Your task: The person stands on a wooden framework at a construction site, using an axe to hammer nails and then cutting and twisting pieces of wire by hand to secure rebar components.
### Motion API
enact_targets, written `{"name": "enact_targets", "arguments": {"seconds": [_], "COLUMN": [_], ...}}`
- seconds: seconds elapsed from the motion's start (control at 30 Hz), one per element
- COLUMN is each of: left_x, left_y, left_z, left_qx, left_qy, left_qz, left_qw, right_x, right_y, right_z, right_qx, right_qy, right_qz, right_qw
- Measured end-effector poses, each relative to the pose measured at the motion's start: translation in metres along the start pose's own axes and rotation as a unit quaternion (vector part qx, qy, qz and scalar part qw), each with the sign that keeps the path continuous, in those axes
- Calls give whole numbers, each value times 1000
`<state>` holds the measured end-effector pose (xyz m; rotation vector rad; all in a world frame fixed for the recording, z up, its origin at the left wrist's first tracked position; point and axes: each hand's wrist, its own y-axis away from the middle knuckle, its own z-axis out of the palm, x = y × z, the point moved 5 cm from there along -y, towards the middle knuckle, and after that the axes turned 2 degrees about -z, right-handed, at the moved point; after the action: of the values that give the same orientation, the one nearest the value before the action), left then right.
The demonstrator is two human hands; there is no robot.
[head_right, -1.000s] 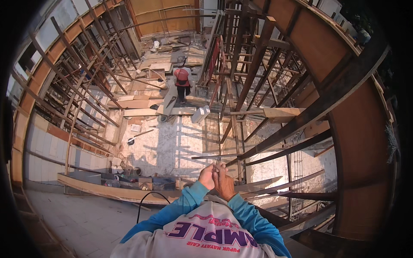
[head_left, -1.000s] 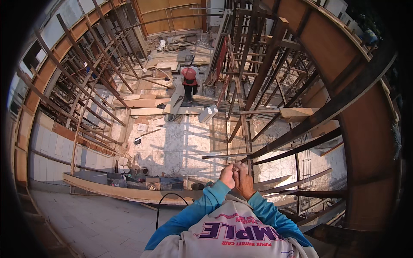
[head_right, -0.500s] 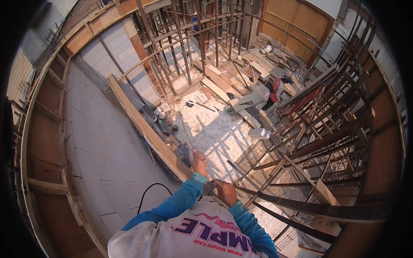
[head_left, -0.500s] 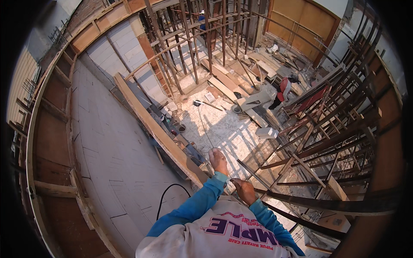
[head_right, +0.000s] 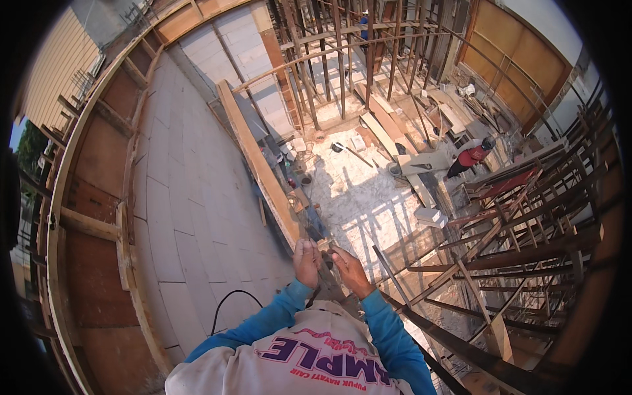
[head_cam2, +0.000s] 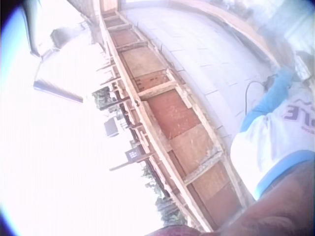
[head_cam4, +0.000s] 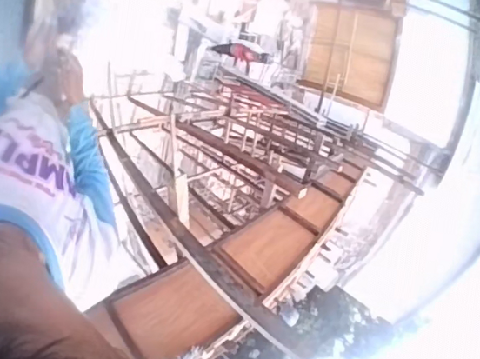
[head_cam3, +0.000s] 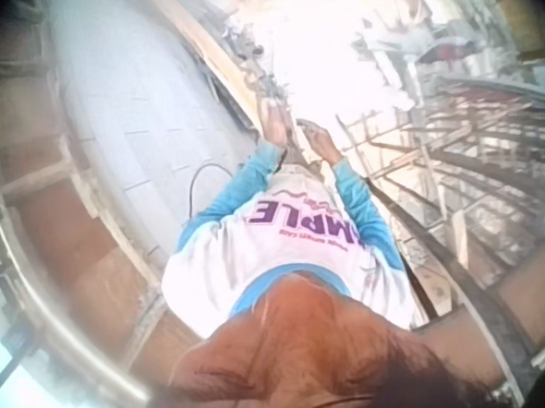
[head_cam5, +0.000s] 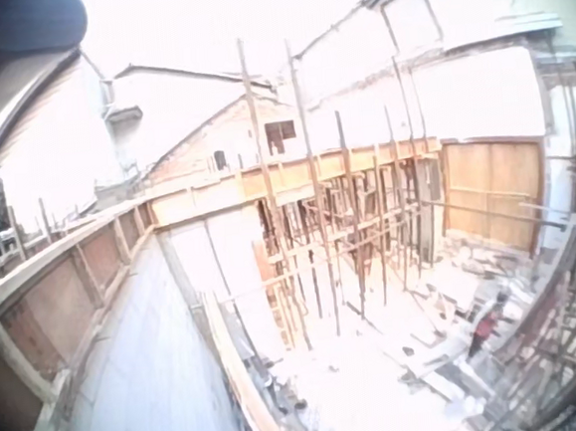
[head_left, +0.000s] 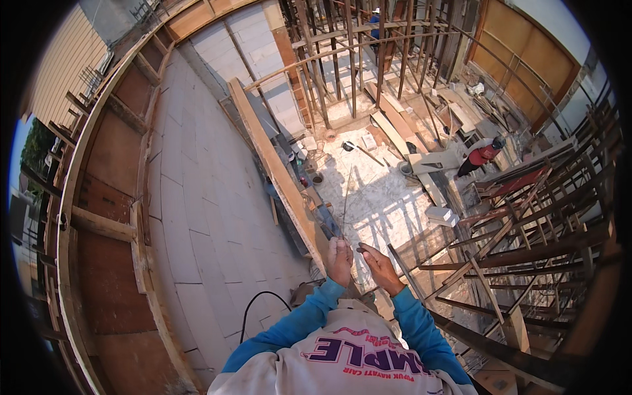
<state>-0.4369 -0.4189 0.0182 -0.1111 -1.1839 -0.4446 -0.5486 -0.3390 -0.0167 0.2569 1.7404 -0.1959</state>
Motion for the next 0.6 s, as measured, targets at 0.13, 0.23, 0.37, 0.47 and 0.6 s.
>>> {"name": "enact_targets", "arguments": {"seconds": [0.13,0.23,0.37,0.47,0.6], "left_x": [-45,-33,-26,11,40], "left_y": [6,3,-19,-34,-55], "left_z": [-21,-19,-44,-59,-99], "left_qx": [-69,-121,-139,-88,25], "left_qy": [-76,-207,-102,8,10], "left_qz": [-21,10,-71,-56,10], "left_qw": [994,971,982,995,1000], "right_x": [-94,-110,-100,-76,-92], "right_y": [-73,-110,-137,-149,-166], "right_z": [-17,-27,-9,38,101], "right_qx": [74,81,53,-36,-118], "right_qy": [-89,-46,-173,-189,-164], "right_qz": [-14,-5,54,71,40], "right_qw": [993,996,982,979,979]}}
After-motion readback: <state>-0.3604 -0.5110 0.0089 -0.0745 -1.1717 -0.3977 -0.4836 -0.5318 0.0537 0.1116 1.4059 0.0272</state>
